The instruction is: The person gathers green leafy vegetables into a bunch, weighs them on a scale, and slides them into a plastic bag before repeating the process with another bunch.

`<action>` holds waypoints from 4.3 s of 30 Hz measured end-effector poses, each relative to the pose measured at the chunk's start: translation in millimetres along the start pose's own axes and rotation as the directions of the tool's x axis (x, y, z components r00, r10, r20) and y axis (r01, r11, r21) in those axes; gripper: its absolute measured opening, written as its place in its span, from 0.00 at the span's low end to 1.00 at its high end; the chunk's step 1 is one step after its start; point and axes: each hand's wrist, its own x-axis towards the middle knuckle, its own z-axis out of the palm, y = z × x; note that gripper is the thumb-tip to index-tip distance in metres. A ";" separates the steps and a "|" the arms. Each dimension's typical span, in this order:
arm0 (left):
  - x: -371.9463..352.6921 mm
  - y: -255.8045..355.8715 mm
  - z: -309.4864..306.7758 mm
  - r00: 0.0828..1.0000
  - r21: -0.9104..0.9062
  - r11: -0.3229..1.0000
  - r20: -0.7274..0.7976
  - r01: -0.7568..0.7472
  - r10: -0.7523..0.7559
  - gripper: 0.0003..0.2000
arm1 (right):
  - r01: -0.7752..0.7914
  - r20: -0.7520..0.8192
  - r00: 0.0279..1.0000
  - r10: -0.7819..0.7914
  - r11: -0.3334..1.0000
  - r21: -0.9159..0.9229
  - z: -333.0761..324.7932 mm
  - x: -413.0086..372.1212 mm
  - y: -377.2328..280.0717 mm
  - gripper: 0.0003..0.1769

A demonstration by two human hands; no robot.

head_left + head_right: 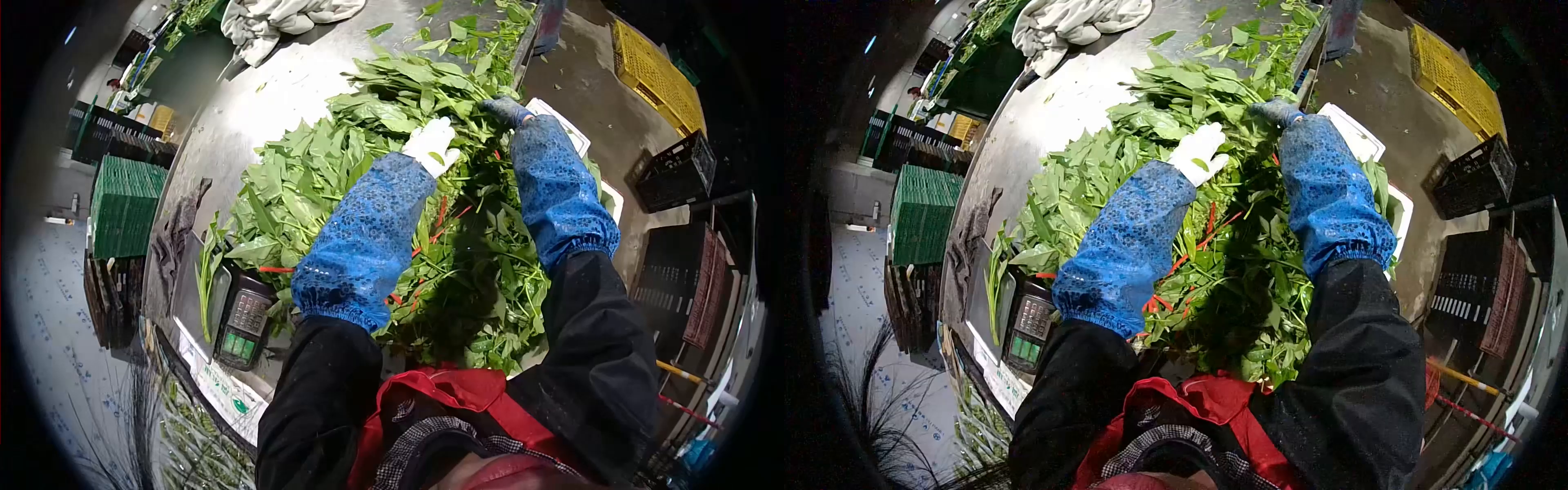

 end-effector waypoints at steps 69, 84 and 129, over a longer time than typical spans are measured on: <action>-183.0 69.4 -163.7 0.777 -0.719 -0.618 0.175 -0.319 -0.604 0.14 | 0.585 -0.010 0.666 -0.746 0.530 -0.614 205.6 -369.4 -50.0 0.22; -181.6 97.4 -158.1 0.731 -0.698 -0.648 0.265 -0.304 -0.628 0.13 | 0.536 -0.557 0.706 -0.438 0.844 0.015 187.9 -351.1 -118.7 0.23; -194.3 31.9 -128.5 0.969 -0.684 -0.712 0.246 0.163 -0.015 0.21 | 0.488 -0.018 0.840 -0.542 0.740 0.464 166.5 -372.1 -115.4 0.33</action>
